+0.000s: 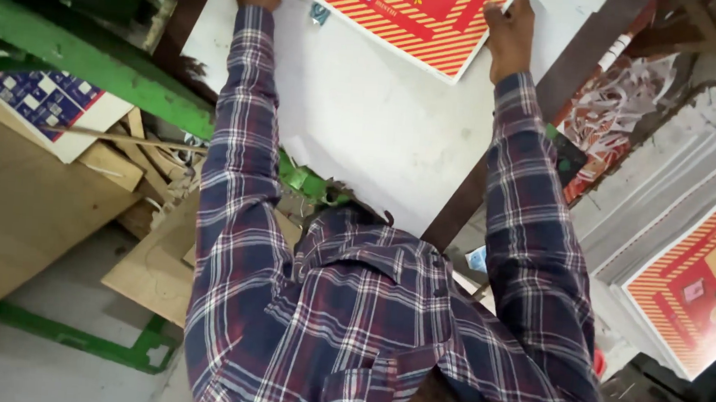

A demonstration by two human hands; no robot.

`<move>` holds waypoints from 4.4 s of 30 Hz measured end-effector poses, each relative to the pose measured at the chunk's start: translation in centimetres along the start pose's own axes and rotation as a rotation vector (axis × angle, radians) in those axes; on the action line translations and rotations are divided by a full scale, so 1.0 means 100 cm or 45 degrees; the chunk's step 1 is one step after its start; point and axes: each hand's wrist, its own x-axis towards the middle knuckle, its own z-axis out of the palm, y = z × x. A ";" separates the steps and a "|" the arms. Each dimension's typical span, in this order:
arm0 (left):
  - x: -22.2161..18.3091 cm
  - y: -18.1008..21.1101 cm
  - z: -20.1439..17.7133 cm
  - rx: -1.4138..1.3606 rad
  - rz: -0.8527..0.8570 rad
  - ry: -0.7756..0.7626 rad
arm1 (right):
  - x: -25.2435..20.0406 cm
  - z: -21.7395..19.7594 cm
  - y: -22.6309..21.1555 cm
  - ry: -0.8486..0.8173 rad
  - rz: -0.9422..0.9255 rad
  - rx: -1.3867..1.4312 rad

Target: Operating a large-scale paper cutting or finishing machine to process printed box sheets.

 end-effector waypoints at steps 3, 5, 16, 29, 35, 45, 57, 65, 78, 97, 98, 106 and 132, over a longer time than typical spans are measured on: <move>-0.006 -0.002 0.048 0.085 0.211 0.025 | 0.006 -0.004 -0.002 0.018 0.012 -0.190; -0.017 0.012 0.041 0.160 0.430 0.020 | -0.011 -0.006 -0.010 0.046 0.136 -0.203; -0.005 -0.041 0.003 -0.087 0.191 0.110 | -0.206 -0.154 0.021 0.614 -0.031 -1.514; -0.327 0.069 0.044 -0.820 0.387 -0.442 | -0.283 -0.113 0.028 0.532 0.137 -1.824; -0.451 0.123 0.047 -0.578 0.484 -1.109 | -0.276 -0.178 0.049 0.640 0.312 -1.480; -0.537 0.174 0.025 -0.313 0.418 -1.901 | -0.404 -0.288 -0.059 0.779 -0.099 -1.716; -0.515 0.060 0.159 -0.199 0.073 -1.983 | -0.477 -0.382 -0.057 0.615 0.535 -1.735; -0.561 0.033 0.269 -0.219 -0.117 -2.112 | -0.482 -0.418 -0.041 0.356 0.427 -1.871; -0.758 0.068 0.442 -0.230 -0.836 -2.317 | -0.476 -0.361 -0.092 0.764 0.276 -1.563; -0.580 0.240 0.413 0.570 0.033 -1.929 | -0.499 -0.140 -0.018 1.212 -0.407 1.794; -0.573 0.262 0.389 0.567 0.032 -1.929 | -0.491 -0.138 -0.028 1.212 -0.406 1.792; -0.486 0.325 0.186 0.417 0.758 -1.872 | -0.444 -0.117 -0.046 1.218 -0.339 0.615; -0.079 0.061 0.063 0.279 0.649 -0.338 | -0.073 -0.001 0.023 0.223 -0.263 0.176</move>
